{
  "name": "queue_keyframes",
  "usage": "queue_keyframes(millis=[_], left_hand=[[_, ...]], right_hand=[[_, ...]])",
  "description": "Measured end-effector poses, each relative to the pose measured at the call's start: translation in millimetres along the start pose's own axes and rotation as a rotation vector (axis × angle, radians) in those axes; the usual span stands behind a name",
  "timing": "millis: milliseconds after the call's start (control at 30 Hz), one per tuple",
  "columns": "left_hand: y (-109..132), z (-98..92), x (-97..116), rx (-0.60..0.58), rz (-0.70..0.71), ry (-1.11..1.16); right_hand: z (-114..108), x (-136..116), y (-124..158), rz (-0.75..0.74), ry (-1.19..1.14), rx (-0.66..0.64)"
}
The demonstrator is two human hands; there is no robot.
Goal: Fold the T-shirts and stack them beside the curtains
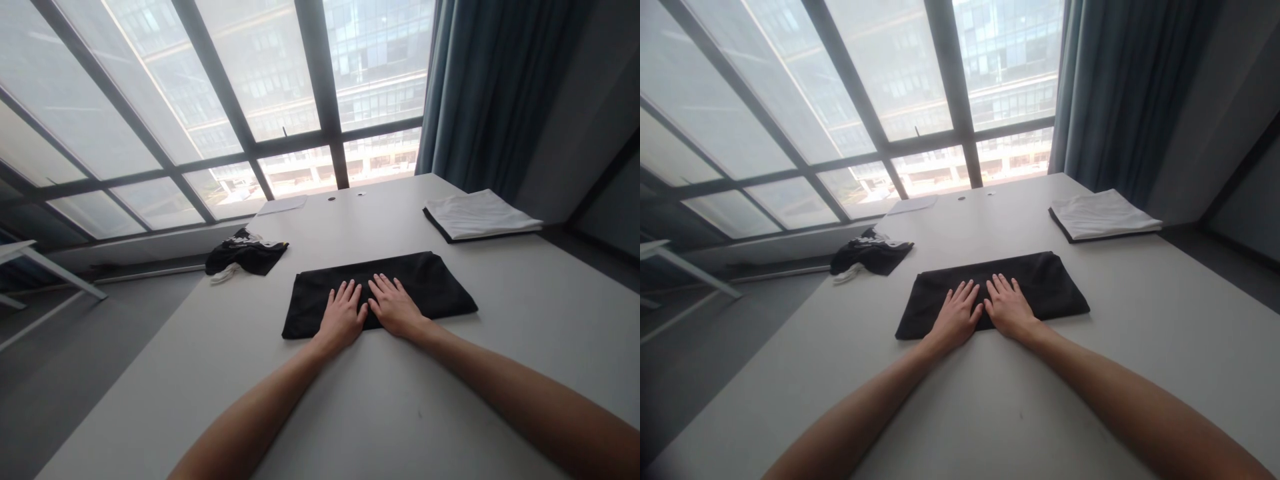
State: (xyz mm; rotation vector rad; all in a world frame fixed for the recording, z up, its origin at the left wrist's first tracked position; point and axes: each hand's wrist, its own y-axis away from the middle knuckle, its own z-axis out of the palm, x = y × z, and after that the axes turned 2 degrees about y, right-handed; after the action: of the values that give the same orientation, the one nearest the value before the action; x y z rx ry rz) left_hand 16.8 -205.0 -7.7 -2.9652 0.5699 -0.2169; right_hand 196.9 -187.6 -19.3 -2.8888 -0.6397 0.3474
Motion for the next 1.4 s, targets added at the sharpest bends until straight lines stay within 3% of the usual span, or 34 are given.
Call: queue_keyframes(millis=[1400], left_hand=[[-1.3, 1.1, -2.9, 0.011, 0.0, 0.021]], right_hand=[[-5.3, -2.6, -0.4, 0.008, -0.04, 0.002]])
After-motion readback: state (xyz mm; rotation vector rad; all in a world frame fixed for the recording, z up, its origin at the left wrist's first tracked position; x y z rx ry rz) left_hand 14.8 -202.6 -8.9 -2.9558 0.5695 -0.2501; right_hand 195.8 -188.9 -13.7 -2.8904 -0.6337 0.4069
